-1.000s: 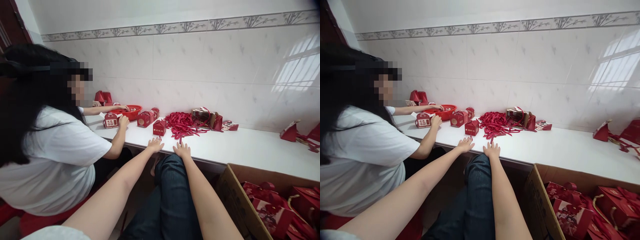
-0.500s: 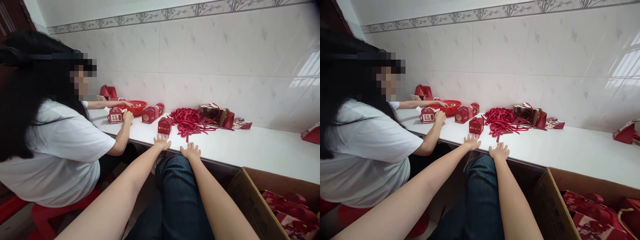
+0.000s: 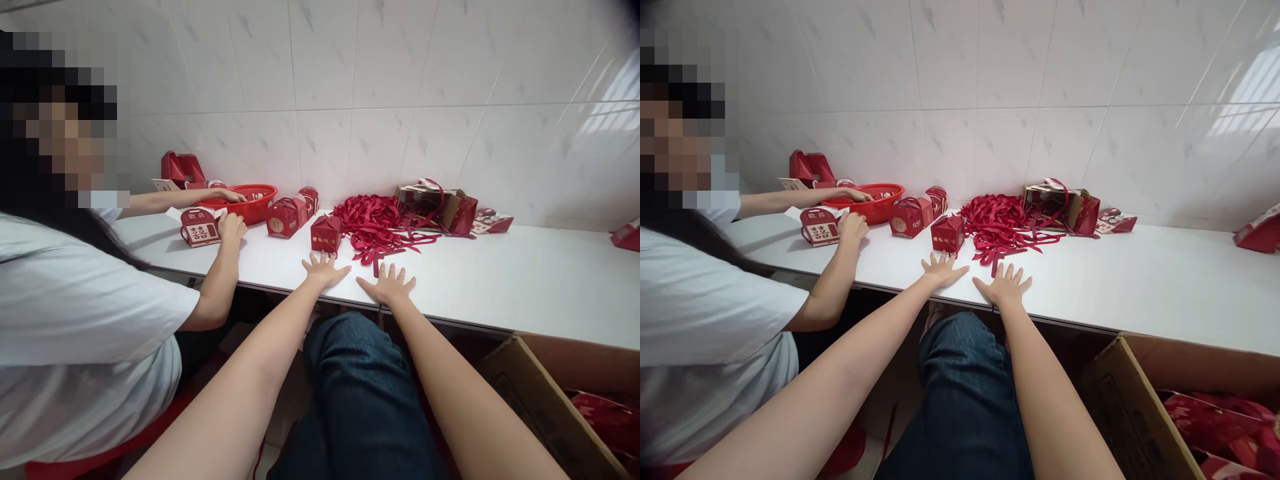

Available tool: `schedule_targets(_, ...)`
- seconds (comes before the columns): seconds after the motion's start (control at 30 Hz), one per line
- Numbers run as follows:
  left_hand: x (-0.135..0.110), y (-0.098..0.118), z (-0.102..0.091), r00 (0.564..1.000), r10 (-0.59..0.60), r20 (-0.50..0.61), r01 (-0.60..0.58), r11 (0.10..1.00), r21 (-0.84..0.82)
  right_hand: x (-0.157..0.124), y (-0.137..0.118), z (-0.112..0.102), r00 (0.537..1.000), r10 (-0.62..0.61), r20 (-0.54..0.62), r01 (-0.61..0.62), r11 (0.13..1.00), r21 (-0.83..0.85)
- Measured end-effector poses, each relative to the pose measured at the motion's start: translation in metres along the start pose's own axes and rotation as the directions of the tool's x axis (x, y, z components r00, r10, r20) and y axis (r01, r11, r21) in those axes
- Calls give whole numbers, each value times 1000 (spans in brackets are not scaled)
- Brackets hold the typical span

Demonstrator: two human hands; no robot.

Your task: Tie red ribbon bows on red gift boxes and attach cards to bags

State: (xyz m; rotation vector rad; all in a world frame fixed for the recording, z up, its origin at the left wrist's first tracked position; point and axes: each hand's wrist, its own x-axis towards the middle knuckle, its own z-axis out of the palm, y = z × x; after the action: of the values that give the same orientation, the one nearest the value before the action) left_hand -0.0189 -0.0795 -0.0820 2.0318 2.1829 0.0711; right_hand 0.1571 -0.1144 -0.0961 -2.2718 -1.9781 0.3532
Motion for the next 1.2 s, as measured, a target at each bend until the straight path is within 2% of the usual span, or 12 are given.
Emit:
schedule_targets(0.33, 37, 9, 1, 999, -26, -25, 26, 999, 20, 36, -1, -2, 997, -52, -60, 54, 998, 35)
schedule_targets(0.57, 66, 17, 2, 994, -79, -78, 80, 997, 1, 70, -4, -5, 985, -150, -89, 147, 988, -43)
schedule_targets(0.9, 117, 24, 0, 989, -115, -88, 117, 993, 14, 113, -13, -9, 993, -88, -78, 87, 996, -13)
schedule_targets(1.2, 150, 29, -1, 977, -181, -112, 178, 983, -32, 139, -17, -15, 990, -111, -91, 110, 994, -21)
